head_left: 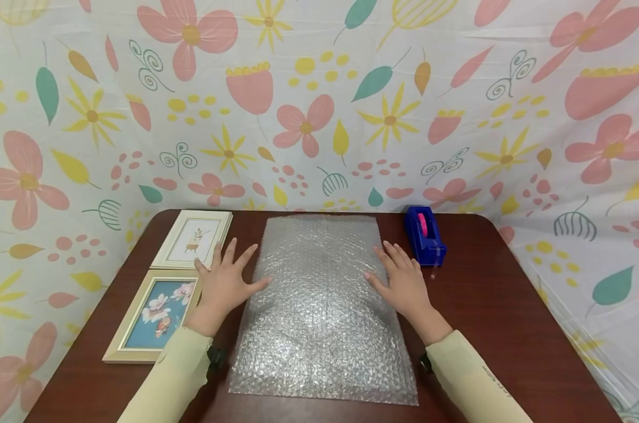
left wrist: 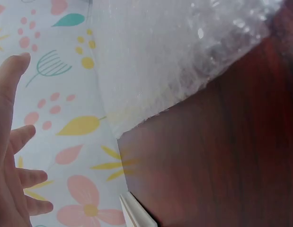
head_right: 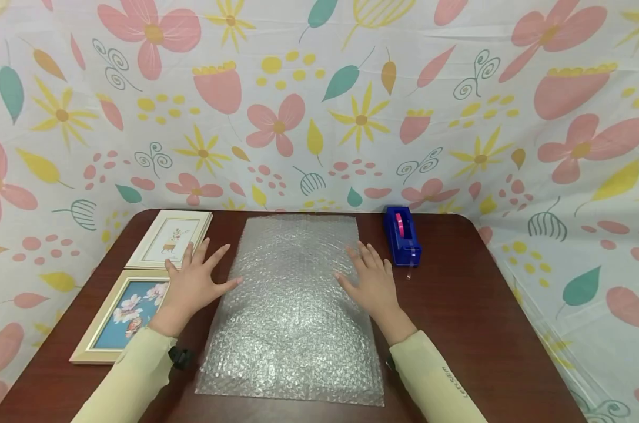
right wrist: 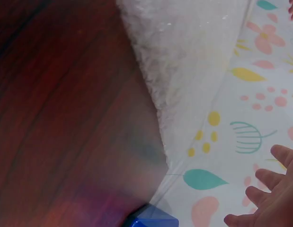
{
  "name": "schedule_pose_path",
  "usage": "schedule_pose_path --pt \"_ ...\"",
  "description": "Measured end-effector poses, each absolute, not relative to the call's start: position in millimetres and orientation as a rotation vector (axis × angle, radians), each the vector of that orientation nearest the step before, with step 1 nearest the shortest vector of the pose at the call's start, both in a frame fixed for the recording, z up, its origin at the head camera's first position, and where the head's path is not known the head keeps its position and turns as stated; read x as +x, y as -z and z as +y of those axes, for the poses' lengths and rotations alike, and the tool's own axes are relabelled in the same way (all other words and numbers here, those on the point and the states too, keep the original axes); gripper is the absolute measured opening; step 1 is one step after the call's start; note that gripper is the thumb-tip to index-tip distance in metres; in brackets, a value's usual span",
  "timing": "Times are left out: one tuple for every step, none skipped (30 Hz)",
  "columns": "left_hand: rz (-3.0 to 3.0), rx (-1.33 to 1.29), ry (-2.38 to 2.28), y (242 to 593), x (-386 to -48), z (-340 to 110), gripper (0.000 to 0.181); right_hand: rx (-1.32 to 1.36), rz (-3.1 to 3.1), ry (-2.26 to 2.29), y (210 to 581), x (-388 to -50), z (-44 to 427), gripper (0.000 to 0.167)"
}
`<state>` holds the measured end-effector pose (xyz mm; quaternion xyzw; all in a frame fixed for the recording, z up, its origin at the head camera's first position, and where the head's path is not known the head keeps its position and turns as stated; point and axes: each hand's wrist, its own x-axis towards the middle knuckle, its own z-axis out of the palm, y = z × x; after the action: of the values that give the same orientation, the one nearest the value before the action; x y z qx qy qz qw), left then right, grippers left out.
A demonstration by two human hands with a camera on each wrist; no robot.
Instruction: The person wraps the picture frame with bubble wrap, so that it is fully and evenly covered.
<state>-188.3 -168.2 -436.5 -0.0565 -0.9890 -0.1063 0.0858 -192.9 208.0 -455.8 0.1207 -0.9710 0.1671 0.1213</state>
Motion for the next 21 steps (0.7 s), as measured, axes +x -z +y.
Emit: schedule_pose_path --pt "-2.945 -0.170 0.322 437 -188 -168 0.088 0.362 -2.839 -0.488 456 -193 208 0.071" --pt "-2.942 -0.171 0.327 437 -187 -168 0.087 0.371 -2.844 -0.483 457 -193 208 0.071" --pt "-2.943 -0.171 0.331 437 -186 -168 0.086 0.381 -2.848 -0.483 457 -194 209 0.070" --pt "-2.944 -0.173 0.337 438 -185 -167 0.086 0.393 -2.855 -0.479 457 -194 209 0.069" --pt "-2.947 -0.171 0.340 438 -184 -167 0.085 0.406 -2.864 -0.479 457 -195 209 0.068" --pt "-2.951 -0.169 0.344 439 -183 -167 0.084 0.422 -2.868 -0.474 457 -195 210 0.068" --pt "-2.955 -0.168 0.346 440 -182 -166 0.084 0.439 -2.873 -0.477 457 -196 211 0.067" --pt "-2.960 -0.168 0.353 441 -181 -166 0.084 0.459 -2.875 -0.471 458 -196 212 0.066" --pt "-2.964 -0.171 0.364 442 -179 -165 0.083 0.477 -2.876 -0.471 458 -196 212 0.065" --pt "-2.968 -0.177 0.377 443 -178 -164 0.083 0.497 -2.878 -0.469 458 -197 213 0.065" --pt "-2.972 -0.183 0.390 444 -176 -163 0.082 0.515 -2.881 -0.466 458 -197 214 0.065" --pt "-2.975 -0.192 0.402 445 -174 -163 0.082 0.534 -2.883 -0.463 459 -198 215 0.065" --pt "-2.979 -0.200 0.412 445 -172 -162 0.081 0.551 -2.885 -0.461 460 -199 216 0.065" --pt "-2.979 -0.209 0.416 446 -171 -161 0.080 0.569 -2.888 -0.453 461 -200 217 0.064" --pt "-2.980 -0.217 0.417 447 -169 -160 0.079 0.586 -2.892 -0.454 462 -201 218 0.065" --pt "-2.981 -0.223 0.415 448 -167 -160 0.078 0.607 -2.892 -0.445 463 -202 218 0.065" --pt "-2.984 -0.228 0.411 448 -166 -159 0.077 0.622 -2.895 -0.441 465 -203 219 0.065" --pt "-2.987 -0.234 0.407 449 -165 -158 0.076 0.635 -2.899 -0.442 466 -204 219 0.066" --pt "-2.997 -0.235 0.403 450 -163 -158 0.076 0.646 -2.903 -0.443 467 -205 220 0.066" --pt "-3.005 -0.238 0.403 450 -162 -157 0.076 0.657 -2.909 -0.447 469 -206 220 0.066" --pt "-3.013 -0.242 0.404 451 -161 -156 0.076 0.666 -2.914 -0.442 470 -207 220 0.066"
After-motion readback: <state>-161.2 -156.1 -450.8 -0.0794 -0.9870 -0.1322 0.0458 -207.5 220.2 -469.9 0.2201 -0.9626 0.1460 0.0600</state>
